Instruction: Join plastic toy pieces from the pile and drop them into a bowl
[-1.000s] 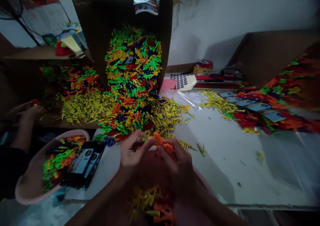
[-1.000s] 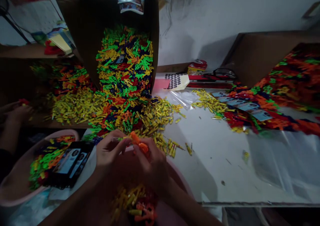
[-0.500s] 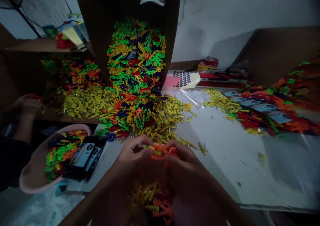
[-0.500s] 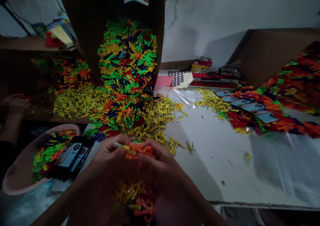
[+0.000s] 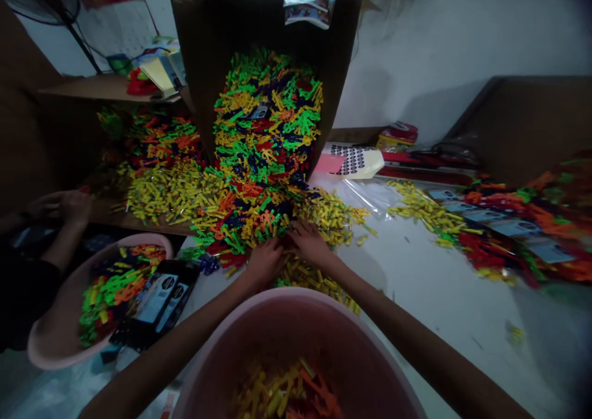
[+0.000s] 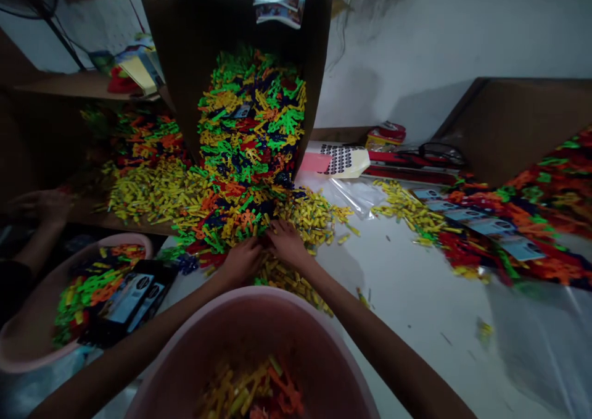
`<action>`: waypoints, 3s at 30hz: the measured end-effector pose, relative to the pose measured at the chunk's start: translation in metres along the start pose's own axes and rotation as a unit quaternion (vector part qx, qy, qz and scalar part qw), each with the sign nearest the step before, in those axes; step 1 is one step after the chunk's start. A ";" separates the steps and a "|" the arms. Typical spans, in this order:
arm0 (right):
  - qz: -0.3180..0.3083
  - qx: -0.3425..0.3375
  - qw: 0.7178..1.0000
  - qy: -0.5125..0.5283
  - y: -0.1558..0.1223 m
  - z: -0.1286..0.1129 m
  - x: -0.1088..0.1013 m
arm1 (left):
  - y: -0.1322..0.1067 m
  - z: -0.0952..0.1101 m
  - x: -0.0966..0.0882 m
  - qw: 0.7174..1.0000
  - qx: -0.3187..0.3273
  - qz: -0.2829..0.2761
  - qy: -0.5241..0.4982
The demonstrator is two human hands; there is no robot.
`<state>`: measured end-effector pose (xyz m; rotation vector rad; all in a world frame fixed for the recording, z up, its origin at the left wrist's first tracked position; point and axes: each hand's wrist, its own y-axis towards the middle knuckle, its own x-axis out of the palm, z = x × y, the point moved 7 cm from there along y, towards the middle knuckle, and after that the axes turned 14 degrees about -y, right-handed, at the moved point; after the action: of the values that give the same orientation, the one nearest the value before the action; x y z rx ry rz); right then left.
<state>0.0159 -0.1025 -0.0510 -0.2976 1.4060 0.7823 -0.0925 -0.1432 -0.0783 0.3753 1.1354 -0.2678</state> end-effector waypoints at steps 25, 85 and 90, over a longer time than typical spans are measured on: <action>0.014 0.368 0.517 0.773 -0.071 0.004 -0.054 | -0.047 0.032 -0.104 0.691 -0.154 0.173 -0.685; 0.026 0.090 0.952 0.293 -0.078 0.015 -0.072 | -0.015 0.023 -0.081 0.959 0.027 -0.035 -0.280; -0.010 0.033 0.998 0.055 -0.011 -0.007 -0.004 | -0.001 0.022 -0.014 0.994 0.080 -0.063 -0.035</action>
<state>0.0175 -0.1158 -0.0515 -0.3072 1.5271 0.7112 -0.0803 -0.1533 -0.0577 0.4328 1.0725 -0.4822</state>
